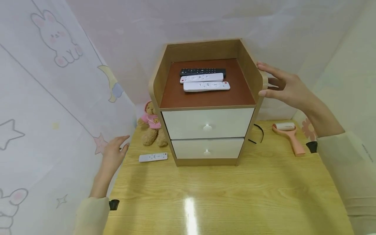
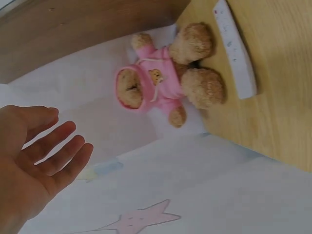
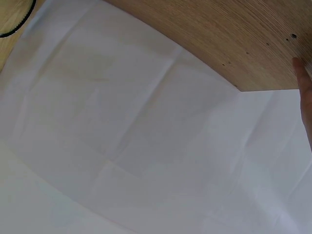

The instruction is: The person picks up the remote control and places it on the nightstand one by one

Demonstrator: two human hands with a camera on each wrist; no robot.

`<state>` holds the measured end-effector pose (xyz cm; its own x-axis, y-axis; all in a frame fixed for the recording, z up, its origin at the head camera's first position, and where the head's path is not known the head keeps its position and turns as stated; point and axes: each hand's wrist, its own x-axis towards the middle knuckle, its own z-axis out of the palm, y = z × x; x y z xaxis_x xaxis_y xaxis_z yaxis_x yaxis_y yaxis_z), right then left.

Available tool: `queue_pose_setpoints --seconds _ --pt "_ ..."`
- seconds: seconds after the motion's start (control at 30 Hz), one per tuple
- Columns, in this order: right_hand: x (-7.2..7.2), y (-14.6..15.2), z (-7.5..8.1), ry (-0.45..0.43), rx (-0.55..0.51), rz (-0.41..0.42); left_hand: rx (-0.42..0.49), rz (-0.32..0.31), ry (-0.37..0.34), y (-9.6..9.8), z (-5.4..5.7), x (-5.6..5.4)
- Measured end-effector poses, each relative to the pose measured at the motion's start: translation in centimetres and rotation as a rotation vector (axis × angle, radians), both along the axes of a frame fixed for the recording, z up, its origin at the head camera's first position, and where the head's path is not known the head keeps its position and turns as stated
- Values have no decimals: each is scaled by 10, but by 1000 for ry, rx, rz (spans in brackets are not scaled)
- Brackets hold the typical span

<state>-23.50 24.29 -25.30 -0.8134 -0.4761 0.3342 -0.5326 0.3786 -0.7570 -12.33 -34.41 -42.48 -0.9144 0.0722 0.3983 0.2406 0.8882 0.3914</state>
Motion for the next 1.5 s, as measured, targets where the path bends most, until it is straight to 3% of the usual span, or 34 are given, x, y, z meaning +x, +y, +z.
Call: queue_pose_setpoints --seconds 0.2,0.73,0.9,1.07,1.33,1.5 --pt "-2 2 -4 -19 5 -5 -47 -25 -88 -9 -34 -14" --pt "-1 8 -6 -15 -12 -20 -265 -105 -324 -8 -105 -55" --pt "1 7 -6 -23 -15 -6 -264 -112 -412 -7 -127 -57" --pt "3 6 -4 -11 -11 -12 -272 -109 -446 -6 -143 -59" --pt "1 3 0 -20 -14 -11 -240 -53 -557 -11 -160 -59" --pt "0 0 0 -26 -8 -9 -233 -67 -544 -19 -168 -57"
